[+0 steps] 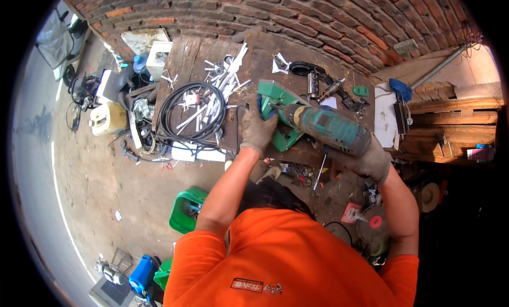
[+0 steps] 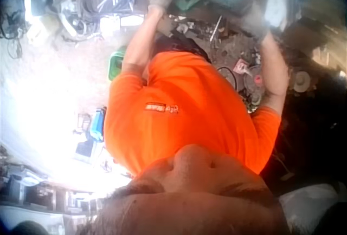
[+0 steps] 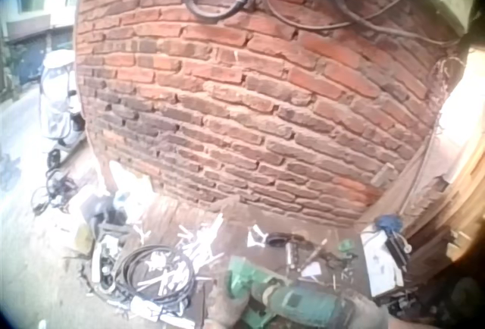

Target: The person uses a power drill to remove screws from a green metal housing component on a workbench. They then use a hammer to tap the component and continue to manipulate the housing and internal parts with gloved hands, appearing to disassemble or adjust the machinery.

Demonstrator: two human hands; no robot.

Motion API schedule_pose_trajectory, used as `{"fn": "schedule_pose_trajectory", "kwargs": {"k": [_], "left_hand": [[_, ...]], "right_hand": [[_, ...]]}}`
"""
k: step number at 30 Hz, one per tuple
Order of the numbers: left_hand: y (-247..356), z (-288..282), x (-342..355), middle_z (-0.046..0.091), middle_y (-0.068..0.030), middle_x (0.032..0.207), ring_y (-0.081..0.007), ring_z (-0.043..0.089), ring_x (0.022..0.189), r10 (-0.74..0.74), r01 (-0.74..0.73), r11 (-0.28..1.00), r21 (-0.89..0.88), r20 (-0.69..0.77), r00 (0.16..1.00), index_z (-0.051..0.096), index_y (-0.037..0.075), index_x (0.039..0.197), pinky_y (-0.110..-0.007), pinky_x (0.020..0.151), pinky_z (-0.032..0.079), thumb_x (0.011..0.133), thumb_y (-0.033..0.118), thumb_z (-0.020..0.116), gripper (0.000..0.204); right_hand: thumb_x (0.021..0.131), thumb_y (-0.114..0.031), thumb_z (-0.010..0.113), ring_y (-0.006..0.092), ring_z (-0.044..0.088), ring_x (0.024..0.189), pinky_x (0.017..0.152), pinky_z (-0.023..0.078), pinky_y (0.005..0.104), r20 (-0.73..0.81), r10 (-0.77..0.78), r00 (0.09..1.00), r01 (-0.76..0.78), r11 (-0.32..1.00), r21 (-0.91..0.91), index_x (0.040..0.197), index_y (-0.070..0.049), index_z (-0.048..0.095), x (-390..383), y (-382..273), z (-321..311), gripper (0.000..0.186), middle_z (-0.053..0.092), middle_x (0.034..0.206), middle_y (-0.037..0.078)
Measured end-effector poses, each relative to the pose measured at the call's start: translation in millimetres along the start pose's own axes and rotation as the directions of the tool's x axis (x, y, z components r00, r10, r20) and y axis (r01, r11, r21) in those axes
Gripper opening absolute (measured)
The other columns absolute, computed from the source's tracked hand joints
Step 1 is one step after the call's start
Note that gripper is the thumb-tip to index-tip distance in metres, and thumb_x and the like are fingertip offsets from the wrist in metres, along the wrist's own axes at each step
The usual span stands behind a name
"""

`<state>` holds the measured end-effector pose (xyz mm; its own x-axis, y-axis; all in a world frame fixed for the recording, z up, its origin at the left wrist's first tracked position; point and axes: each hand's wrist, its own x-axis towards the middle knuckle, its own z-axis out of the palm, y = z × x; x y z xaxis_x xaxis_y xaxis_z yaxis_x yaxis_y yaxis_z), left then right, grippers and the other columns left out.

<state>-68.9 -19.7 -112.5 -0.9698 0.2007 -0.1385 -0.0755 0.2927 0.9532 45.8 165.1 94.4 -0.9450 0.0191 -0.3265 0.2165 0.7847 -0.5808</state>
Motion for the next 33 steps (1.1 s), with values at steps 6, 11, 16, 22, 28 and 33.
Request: {"fn": "schedule_pose_trajectory", "kwargs": {"k": [6, 11, 16, 22, 28, 33], "left_hand": [[-9, 0, -4, 0.066, -0.0233, 0.113, -0.0355, 0.066, 0.101, 0.073, -0.073, 0.997, -0.009, -0.067, 0.995, 0.052, 0.005, 0.135, -0.043, 0.087, 0.052, 0.081, 0.02, 0.075, 0.061], [-21, 9, -12, 0.059, -0.0211, 0.122, -0.0357, 0.06, 0.108, 0.187, -0.23, 0.921, -0.314, -0.162, 0.969, 0.057, 0.007, 0.133, -0.043, 0.094, 0.048, 0.086, 0.016, 0.072, 0.05], [-22, 12, -7, 0.06, -0.0159, 0.123, -0.0248, 0.06, 0.109, 0.319, -0.359, 0.92, -0.156, -0.233, 0.919, 0.064, 0.002, 0.124, -0.035, 0.094, 0.049, 0.089, 0.008, 0.068, 0.036], [-24, 23, -7, 0.061, -0.0121, 0.125, -0.0198, 0.06, 0.111, 0.219, -0.292, 0.903, -0.316, -0.246, 0.944, 0.063, -0.001, 0.122, -0.031, 0.094, 0.049, 0.09, 0.008, 0.068, 0.034], [-28, 25, 2, 0.062, -0.0102, 0.124, -0.0175, 0.06, 0.113, 0.258, -0.32, 0.914, -0.248, -0.252, 0.933, 0.061, -0.003, 0.122, -0.029, 0.095, 0.048, 0.092, 0.007, 0.067, 0.032], [-28, 29, -4, 0.063, -0.0092, 0.122, -0.0172, 0.06, 0.107, 0.106, -0.197, 0.841, -0.504, -0.204, 0.973, 0.058, -0.001, 0.127, -0.029, 0.093, 0.049, 0.092, 0.002, 0.065, 0.036]], "right_hand": [[0.082, -0.01, 0.08, 0.0164, 0.064, 0.108, 0.096, 0.05, 0.0333, 0.038, 0.133, 0.99, -0.137, 0.977, 0.162, 0.129, -0.002, 0.06, -1, -8, -4, 0.052, 0.068, 0.121, 0.01], [0.081, -0.027, 0.081, 0.0231, 0.07, 0.099, 0.088, 0.054, 0.0359, 0.005, 0.019, 1.0, -0.02, 0.941, 0.337, 0.125, -0.002, 0.061, -3, -6, -3, 0.055, 0.072, 0.107, 0.013], [0.08, -0.032, 0.081, 0.0234, 0.07, 0.098, 0.087, 0.054, 0.0353, 0.038, 0.107, 0.994, -0.114, 0.944, 0.308, 0.128, -0.003, 0.06, -7, -5, -5, 0.06, 0.072, 0.109, 0.013], [0.078, -0.04, 0.083, 0.0251, 0.07, 0.101, 0.089, 0.054, 0.0365, 0.103, 0.249, 0.963, -0.269, 0.919, 0.289, 0.142, -0.006, 0.045, -9, -5, -5, 0.082, 0.071, 0.112, 0.014], [0.08, -0.019, 0.083, 0.0183, 0.067, 0.102, 0.09, 0.053, 0.0346, -0.031, 0.166, 0.986, -0.157, 0.968, 0.196, 0.127, -0.001, 0.061, -12, 1, 3, 0.055, 0.07, 0.116, 0.011], [0.079, -0.046, 0.079, 0.0282, 0.065, 0.114, 0.097, 0.05, 0.039, 0.039, 0.127, 0.991, -0.133, 0.951, 0.278, 0.144, -0.004, 0.042, -17, 26, 10, 0.087, 0.066, 0.126, 0.016]]}}
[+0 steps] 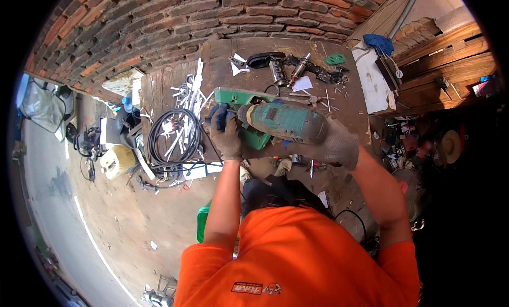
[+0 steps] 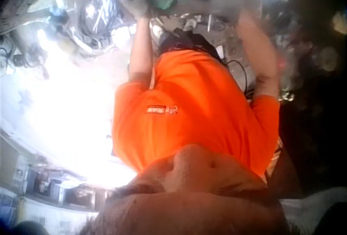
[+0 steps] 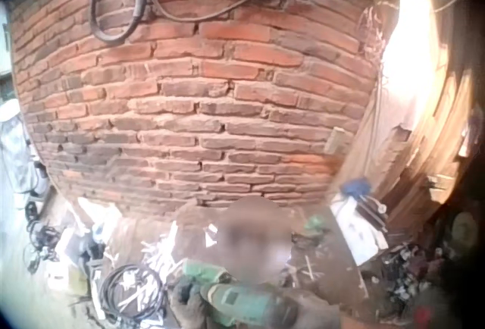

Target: The person uses a power drill to remove screws from a green metal housing component on a workbench. They then use a hammer to tap the component and continue to manipulate the housing and internal parts with gloved hands, appearing to disassemble or adjust the machinery.

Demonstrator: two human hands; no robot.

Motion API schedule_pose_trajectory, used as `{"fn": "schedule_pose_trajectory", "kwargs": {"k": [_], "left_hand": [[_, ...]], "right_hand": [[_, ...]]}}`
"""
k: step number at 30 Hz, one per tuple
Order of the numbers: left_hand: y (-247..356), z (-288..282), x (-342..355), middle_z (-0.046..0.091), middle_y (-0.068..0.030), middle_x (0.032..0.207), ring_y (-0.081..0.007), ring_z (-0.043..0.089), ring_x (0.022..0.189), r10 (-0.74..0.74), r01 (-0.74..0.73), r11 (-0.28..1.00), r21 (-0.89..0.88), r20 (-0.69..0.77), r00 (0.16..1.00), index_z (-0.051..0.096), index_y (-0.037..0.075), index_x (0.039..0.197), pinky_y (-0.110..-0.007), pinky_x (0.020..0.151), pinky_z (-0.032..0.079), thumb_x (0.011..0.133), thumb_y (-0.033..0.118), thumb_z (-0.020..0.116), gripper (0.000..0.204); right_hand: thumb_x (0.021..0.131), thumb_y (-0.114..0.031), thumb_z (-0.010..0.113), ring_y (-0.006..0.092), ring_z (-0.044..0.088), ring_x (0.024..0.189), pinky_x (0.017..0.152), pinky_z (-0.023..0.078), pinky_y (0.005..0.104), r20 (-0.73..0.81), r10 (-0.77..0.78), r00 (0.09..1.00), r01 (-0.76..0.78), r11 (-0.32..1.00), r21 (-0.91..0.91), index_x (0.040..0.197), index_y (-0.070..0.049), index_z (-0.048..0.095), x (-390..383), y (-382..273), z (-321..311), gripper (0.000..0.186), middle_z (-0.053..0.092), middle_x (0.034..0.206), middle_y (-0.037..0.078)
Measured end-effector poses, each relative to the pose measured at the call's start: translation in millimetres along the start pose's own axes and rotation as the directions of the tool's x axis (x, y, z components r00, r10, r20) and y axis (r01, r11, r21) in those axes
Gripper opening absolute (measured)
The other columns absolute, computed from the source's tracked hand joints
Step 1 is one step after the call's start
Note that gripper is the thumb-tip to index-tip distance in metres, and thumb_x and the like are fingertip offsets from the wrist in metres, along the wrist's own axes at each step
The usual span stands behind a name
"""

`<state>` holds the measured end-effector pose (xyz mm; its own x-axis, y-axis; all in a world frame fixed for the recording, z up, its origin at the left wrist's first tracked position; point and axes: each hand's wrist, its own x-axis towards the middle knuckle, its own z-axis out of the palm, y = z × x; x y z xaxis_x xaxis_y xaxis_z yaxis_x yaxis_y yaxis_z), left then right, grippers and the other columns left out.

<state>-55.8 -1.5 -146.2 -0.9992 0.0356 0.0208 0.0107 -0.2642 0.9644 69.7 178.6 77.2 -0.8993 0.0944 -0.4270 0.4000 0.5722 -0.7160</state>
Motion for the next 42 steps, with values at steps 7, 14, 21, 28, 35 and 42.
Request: {"fn": "schedule_pose_trajectory", "kwargs": {"k": [7, 14, 21, 28, 35, 42], "left_hand": [[-4, -4, 0, 0.068, -0.0059, 0.103, -0.0135, 0.065, 0.081, 0.029, -0.032, 0.999, -0.039, -0.059, 0.998, 0.063, -0.002, 0.121, -0.025, 0.072, 0.052, 0.092, 0.0, 0.064, 0.029], [5, 6, -3, 0.066, -0.0113, 0.112, -0.0182, 0.067, 0.092, -0.074, 0.067, 0.991, -0.115, -0.064, 0.995, 0.06, -0.004, 0.125, -0.03, 0.081, 0.057, 0.093, -0.004, 0.058, 0.032], [-2, -2, -1, 0.067, -0.0127, 0.113, -0.0182, 0.067, 0.093, -0.076, 0.073, 0.991, -0.108, -0.027, 0.997, 0.058, -0.005, 0.127, -0.03, 0.081, 0.057, 0.094, -0.001, 0.058, 0.033], [-4, -8, -2, 0.067, -0.0083, 0.109, -0.0142, 0.066, 0.09, -0.07, 0.064, 0.992, -0.104, -0.058, 0.996, 0.061, -0.004, 0.124, -0.025, 0.077, 0.054, 0.091, -0.001, 0.065, 0.034], [-6, -12, -3, 0.065, -0.0069, 0.115, -0.0128, 0.059, 0.099, -0.111, 0.111, 0.994, -0.007, -0.004, 0.994, 0.063, 0.0, 0.118, -0.025, 0.086, 0.047, 0.086, 0.004, 0.072, 0.034], [11, -13, -2, 0.058, -0.0111, 0.133, -0.0189, 0.055, 0.117, -0.114, 0.126, 0.984, -0.127, 0.094, 0.989, 0.054, 0.0, 0.133, -0.032, 0.101, 0.045, 0.084, -0.002, 0.063, 0.05]], "right_hand": [[0.076, -0.013, 0.082, 0.0185, 0.066, 0.103, 0.089, 0.054, 0.0329, -0.119, 0.099, 0.988, 0.006, 0.745, 0.667, 0.136, -0.002, 0.052, -43, 13, -10, 0.068, 0.069, 0.115, 0.01], [0.076, -0.011, 0.078, 0.0234, 0.066, 0.103, 0.087, 0.054, 0.0361, -0.484, 0.294, 0.825, -0.095, 0.914, 0.394, 0.147, -0.01, 0.041, -100, 163, -40, 0.08, 0.065, 0.118, 0.015], [0.074, -0.013, 0.073, 0.0421, 0.038, 0.138, 0.113, 0.035, 0.0476, -0.62, 0.307, 0.722, -0.637, 0.644, -0.423, 0.158, -0.019, 0.02, -44, 315, -24, 0.099, 0.038, 0.15, 0.021], [0.075, -0.024, 0.074, 0.041, 0.041, 0.135, 0.114, 0.033, 0.0466, -0.513, 0.545, 0.664, -0.745, 0.543, -0.387, 0.158, -0.015, 0.023, -26, 241, -27, 0.098, 0.038, 0.151, 0.019], [0.09, -0.036, 0.065, 0.0346, 0.061, 0.113, 0.101, 0.046, 0.0455, -0.306, -0.045, 0.951, 0.107, 0.977, 0.187, 0.13, -0.006, 0.057, 56, 54, 62, 0.05, 0.068, 0.109, 0.02], [0.09, -0.042, 0.063, 0.0334, 0.063, 0.11, 0.093, 0.049, 0.0443, -0.208, -0.146, 0.967, -0.015, 0.783, -0.622, 0.113, -0.005, 0.062, 128, -30, 94, 0.044, 0.066, 0.115, 0.018]]}}
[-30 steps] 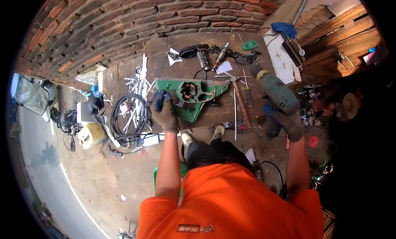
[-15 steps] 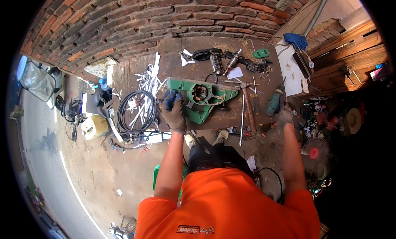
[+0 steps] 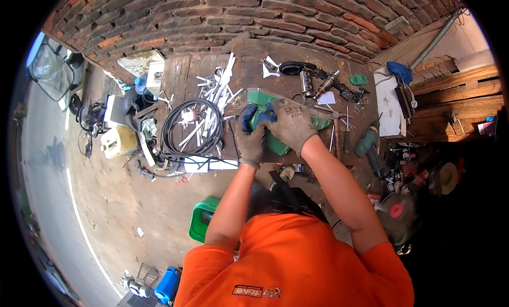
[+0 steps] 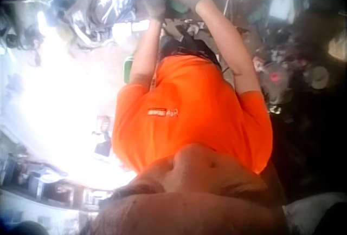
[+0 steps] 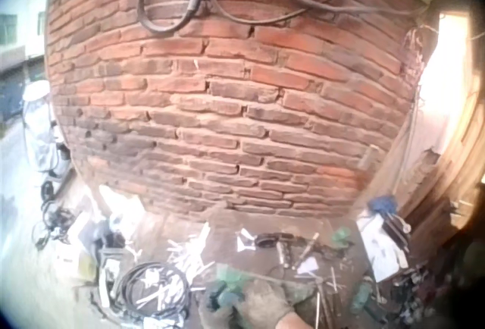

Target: The person uses a power drill to remove screws from a green metal housing component on a workbench. They then use a hammer to tap the component and continue to manipulate the housing and internal parts with gloved hands, appearing to disassemble or adjust the machinery.

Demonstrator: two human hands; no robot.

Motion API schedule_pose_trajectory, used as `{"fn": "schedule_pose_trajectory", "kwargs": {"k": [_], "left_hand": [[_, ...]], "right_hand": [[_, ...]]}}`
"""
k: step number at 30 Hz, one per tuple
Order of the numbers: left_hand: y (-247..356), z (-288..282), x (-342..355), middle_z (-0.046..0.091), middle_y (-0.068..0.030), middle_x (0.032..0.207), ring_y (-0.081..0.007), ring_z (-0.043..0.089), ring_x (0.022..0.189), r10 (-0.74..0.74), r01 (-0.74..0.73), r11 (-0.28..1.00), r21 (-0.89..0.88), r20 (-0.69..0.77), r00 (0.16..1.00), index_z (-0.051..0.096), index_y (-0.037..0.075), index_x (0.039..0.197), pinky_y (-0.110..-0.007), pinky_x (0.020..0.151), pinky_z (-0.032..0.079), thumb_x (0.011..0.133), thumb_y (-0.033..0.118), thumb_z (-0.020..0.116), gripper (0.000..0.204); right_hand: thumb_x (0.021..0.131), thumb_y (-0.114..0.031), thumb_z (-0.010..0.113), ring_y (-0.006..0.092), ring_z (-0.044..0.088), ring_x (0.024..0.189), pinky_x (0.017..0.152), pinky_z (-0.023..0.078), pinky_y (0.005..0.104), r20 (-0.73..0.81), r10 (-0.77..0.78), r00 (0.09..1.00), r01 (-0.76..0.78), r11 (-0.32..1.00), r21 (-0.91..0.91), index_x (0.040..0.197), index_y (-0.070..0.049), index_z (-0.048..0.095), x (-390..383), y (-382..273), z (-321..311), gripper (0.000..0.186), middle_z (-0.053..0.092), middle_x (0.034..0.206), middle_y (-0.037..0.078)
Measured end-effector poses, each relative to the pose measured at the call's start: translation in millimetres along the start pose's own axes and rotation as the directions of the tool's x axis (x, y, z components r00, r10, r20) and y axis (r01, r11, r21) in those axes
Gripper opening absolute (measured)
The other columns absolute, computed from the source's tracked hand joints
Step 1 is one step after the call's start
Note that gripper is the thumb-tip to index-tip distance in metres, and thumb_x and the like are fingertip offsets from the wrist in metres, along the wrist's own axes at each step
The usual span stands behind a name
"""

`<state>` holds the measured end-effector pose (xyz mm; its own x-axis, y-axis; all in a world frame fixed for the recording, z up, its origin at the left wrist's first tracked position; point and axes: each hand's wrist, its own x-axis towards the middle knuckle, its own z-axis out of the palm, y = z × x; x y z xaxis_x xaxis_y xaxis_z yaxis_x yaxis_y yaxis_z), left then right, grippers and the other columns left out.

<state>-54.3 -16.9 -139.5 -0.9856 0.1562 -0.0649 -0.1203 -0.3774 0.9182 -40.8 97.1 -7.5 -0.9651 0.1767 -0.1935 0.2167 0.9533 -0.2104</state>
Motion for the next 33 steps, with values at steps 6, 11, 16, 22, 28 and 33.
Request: {"fn": "schedule_pose_trajectory", "kwargs": {"k": [6, 11, 16, 22, 28, 33], "left_hand": [[-7, -3, 0, 0.055, -0.0137, 0.136, -0.0223, 0.053, 0.123, -0.015, 0.015, 0.996, 0.087, 0.007, 1.0, 0.05, 0.0, 0.137, -0.035, 0.107, 0.041, 0.083, -0.001, 0.063, 0.055], [-11, -3, 2, 0.059, -0.0091, 0.126, -0.015, 0.056, 0.11, 0.026, -0.026, 0.994, 0.103, 0.004, 1.0, 0.048, -0.001, 0.14, -0.03, 0.096, 0.047, 0.089, 0.001, 0.066, 0.054], [-7, -5, 4, 0.056, -0.0098, 0.133, -0.0159, 0.055, 0.116, 0.008, -0.014, 0.982, 0.19, 0.035, 0.999, 0.046, -0.001, 0.141, -0.031, 0.099, 0.046, 0.091, 0.003, 0.066, 0.055], [-6, -6, 0, 0.054, -0.0106, 0.135, -0.0166, 0.054, 0.118, 0.031, -0.041, 0.982, 0.185, 0.057, 0.998, 0.044, -0.001, 0.142, -0.031, 0.1, 0.045, 0.091, 0.004, 0.067, 0.056], [-3, -9, 2, 0.054, -0.0108, 0.135, -0.0171, 0.054, 0.118, -0.022, 0.014, 0.986, 0.165, 0.043, 0.999, 0.044, -0.002, 0.142, -0.031, 0.101, 0.045, 0.091, 0.004, 0.067, 0.056], [4, -4, 2, 0.054, -0.011, 0.135, -0.0174, 0.053, 0.119, -0.083, 0.081, 0.996, 0.039, 0.046, 0.995, 0.045, -0.001, 0.142, -0.031, 0.101, 0.045, 0.089, 0.005, 0.069, 0.058]], "right_hand": [[0.089, -0.037, 0.061, 0.0313, 0.066, 0.105, 0.089, 0.051, 0.0436, 0.046, -0.052, 0.998, 0.059, 0.986, -0.154, 0.109, -0.004, 0.064, 6, -13, -7, 0.038, 0.069, 0.108, 0.017], [0.09, -0.032, 0.059, 0.0304, 0.069, 0.099, 0.083, 0.053, 0.0438, 0.137, -0.043, 0.99, 0.064, 0.986, -0.153, 0.102, -0.005, 0.068, 11, -20, -5, 0.031, 0.07, 0.107, 0.018], [0.09, -0.031, 0.059, 0.0306, 0.069, 0.098, 0.083, 0.053, 0.0436, 0.063, -0.07, 0.996, 0.08, 0.981, -0.178, 0.1, -0.007, 0.069, 18, -18, 8, 0.028, 0.071, 0.103, 0.016], [0.09, -0.033, 0.058, 0.0314, 0.068, 0.098, 0.083, 0.053, 0.0436, -0.135, -0.048, 0.99, 0.037, 0.996, -0.078, 0.101, -0.008, 0.069, 8, -7, 33, 0.03, 0.07, 0.103, 0.015], [0.088, -0.036, 0.057, 0.0329, 0.068, 0.096, 0.083, 0.053, 0.0435, -0.042, 0.013, 0.999, -0.017, 0.995, -0.094, 0.1, -0.007, 0.069, 13, -21, 22, 0.033, 0.07, 0.101, 0.016], [0.087, -0.037, 0.059, 0.0338, 0.069, 0.092, 0.08, 0.054, 0.0434, -0.105, 0.039, 0.994, -0.041, 0.999, -0.017, 0.099, -0.006, 0.069, 10, -18, 28, 0.034, 0.071, 0.096, 0.017]]}}
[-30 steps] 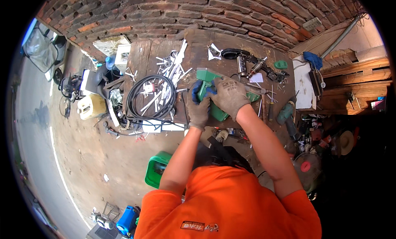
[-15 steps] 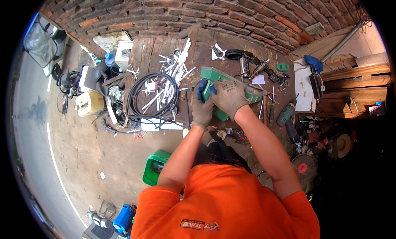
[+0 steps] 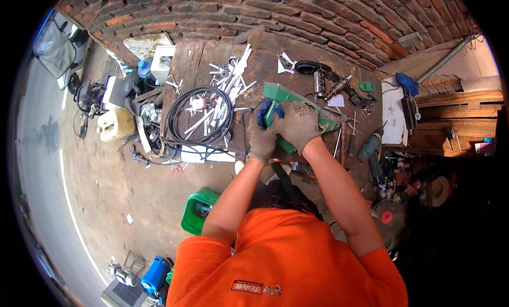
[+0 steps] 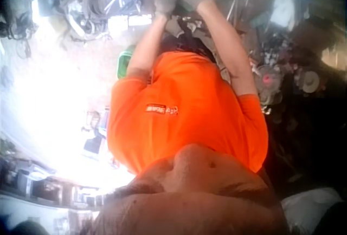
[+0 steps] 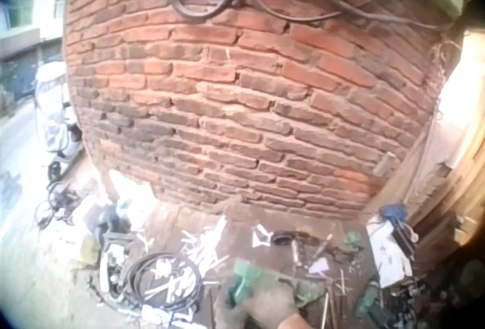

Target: The person uses a power drill to remove screws from a green metal housing component on a workbench. They then use a hammer to tap the component and continue to manipulate the housing and internal parts with gloved hands, appearing to disassemble or adjust the machinery.

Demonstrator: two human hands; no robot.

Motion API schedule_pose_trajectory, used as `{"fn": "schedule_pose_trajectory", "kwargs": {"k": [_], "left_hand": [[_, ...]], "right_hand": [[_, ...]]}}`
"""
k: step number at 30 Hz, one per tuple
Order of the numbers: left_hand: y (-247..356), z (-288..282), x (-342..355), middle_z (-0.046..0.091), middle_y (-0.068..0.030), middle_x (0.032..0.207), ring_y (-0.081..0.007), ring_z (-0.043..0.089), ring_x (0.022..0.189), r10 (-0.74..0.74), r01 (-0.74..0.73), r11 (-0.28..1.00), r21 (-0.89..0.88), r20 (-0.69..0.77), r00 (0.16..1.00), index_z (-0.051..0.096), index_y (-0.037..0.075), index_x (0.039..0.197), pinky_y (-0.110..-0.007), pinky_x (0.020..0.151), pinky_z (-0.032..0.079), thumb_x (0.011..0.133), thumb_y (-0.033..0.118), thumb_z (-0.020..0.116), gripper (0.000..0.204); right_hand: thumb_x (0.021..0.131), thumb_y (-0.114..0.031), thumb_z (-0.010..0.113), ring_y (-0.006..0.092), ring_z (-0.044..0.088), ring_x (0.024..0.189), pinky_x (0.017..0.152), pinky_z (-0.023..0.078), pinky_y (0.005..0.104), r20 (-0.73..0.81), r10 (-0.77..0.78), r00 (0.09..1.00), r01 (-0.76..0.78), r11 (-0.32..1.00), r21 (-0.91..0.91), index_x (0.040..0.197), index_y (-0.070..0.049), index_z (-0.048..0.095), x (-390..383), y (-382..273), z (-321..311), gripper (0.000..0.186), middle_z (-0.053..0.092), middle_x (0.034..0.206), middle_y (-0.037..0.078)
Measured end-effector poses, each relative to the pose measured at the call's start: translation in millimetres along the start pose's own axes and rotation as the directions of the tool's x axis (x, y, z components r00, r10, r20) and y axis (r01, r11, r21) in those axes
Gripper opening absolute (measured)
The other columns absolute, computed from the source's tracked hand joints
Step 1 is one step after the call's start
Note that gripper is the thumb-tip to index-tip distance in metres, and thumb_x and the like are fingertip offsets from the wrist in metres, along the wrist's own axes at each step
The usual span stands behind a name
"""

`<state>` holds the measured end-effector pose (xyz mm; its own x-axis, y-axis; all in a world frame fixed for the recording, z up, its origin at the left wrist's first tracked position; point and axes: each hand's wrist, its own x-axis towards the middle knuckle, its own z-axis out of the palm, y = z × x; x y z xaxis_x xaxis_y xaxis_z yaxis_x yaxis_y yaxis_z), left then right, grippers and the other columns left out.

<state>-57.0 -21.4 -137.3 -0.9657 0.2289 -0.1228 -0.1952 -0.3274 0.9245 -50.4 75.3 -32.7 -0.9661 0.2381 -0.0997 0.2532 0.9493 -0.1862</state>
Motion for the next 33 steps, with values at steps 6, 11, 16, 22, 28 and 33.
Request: {"fn": "schedule_pose_trajectory", "kwargs": {"k": [6, 11, 16, 22, 28, 33], "left_hand": [[-2, -3, -1, 0.058, -0.0139, 0.133, -0.0225, 0.056, 0.121, 0.035, -0.035, 0.999, 0.029, 0.001, 0.999, 0.051, 0.0, 0.137, -0.034, 0.104, 0.044, 0.09, 0.01, 0.069, 0.051], [-7, -3, 0, 0.057, -0.014, 0.134, -0.0223, 0.056, 0.121, 0.06, -0.059, 0.994, 0.091, -0.009, 0.998, 0.05, 0.0, 0.138, -0.034, 0.103, 0.045, 0.089, 0.008, 0.07, 0.053], [-7, -4, 0, 0.059, -0.0147, 0.131, -0.0223, 0.057, 0.119, 0.033, -0.031, 0.997, 0.071, -0.021, 0.999, 0.051, 0.0, 0.137, -0.034, 0.101, 0.046, 0.088, 0.009, 0.07, 0.054], [-15, -7, 0, 0.061, -0.0161, 0.128, -0.0233, 0.059, 0.117, 0.044, -0.041, 0.993, 0.11, -0.027, 0.999, 0.053, 0.0, 0.135, -0.035, 0.1, 0.047, 0.086, 0.011, 0.07, 0.053], [-11, -6, -2, 0.054, -0.0124, 0.138, -0.0203, 0.052, 0.126, -0.004, 0.004, 0.995, 0.101, -0.001, 1.0, 0.047, -0.003, 0.14, -0.033, 0.107, 0.042, 0.089, 0.005, 0.07, 0.056], [-19, -3, -2, 0.06, -0.015, 0.127, -0.0225, 0.058, 0.116, 0.084, -0.079, 0.992, 0.099, -0.052, 0.995, 0.054, -0.001, 0.133, -0.034, 0.099, 0.047, 0.087, 0.014, 0.07, 0.051]], "right_hand": [[0.087, -0.038, 0.06, 0.0327, 0.068, 0.098, 0.087, 0.052, 0.0426, 0.073, 0.113, 0.991, -0.114, 0.993, 0.021, 0.104, -0.007, 0.069, 4, -3, -5, 0.037, 0.069, 0.105, 0.017], [0.088, -0.039, 0.06, 0.0328, 0.068, 0.098, 0.088, 0.051, 0.0432, -0.076, -0.067, 0.995, 0.06, 0.994, -0.095, 0.105, -0.007, 0.068, -5, 0, 9, 0.037, 0.069, 0.108, 0.015], [0.089, -0.037, 0.06, 0.0316, 0.068, 0.096, 0.083, 0.053, 0.0428, 0.072, 0.108, 0.992, -0.116, 0.988, 0.105, 0.102, -0.008, 0.068, 2, 1, -1, 0.033, 0.069, 0.107, 0.014], [0.087, -0.033, 0.062, 0.0314, 0.069, 0.094, 0.079, 0.054, 0.0424, -0.041, -0.063, 0.997, 0.057, 0.989, -0.135, 0.097, -0.006, 0.068, -2, -4, 1, 0.03, 0.069, 0.102, 0.015], [0.087, -0.032, 0.063, 0.0314, 0.067, 0.093, 0.08, 0.052, 0.0427, -0.157, -0.206, 0.966, 0.186, 0.974, -0.132, 0.095, -0.006, 0.067, -7, 3, 5, 0.027, 0.069, 0.099, 0.016], [0.091, -0.037, 0.061, 0.0333, 0.066, 0.098, 0.085, 0.052, 0.0441, -0.042, -0.088, 0.995, 0.085, 0.994, -0.068, 0.107, -0.006, 0.068, -4, -1, -1, 0.036, 0.068, 0.104, 0.017]]}}
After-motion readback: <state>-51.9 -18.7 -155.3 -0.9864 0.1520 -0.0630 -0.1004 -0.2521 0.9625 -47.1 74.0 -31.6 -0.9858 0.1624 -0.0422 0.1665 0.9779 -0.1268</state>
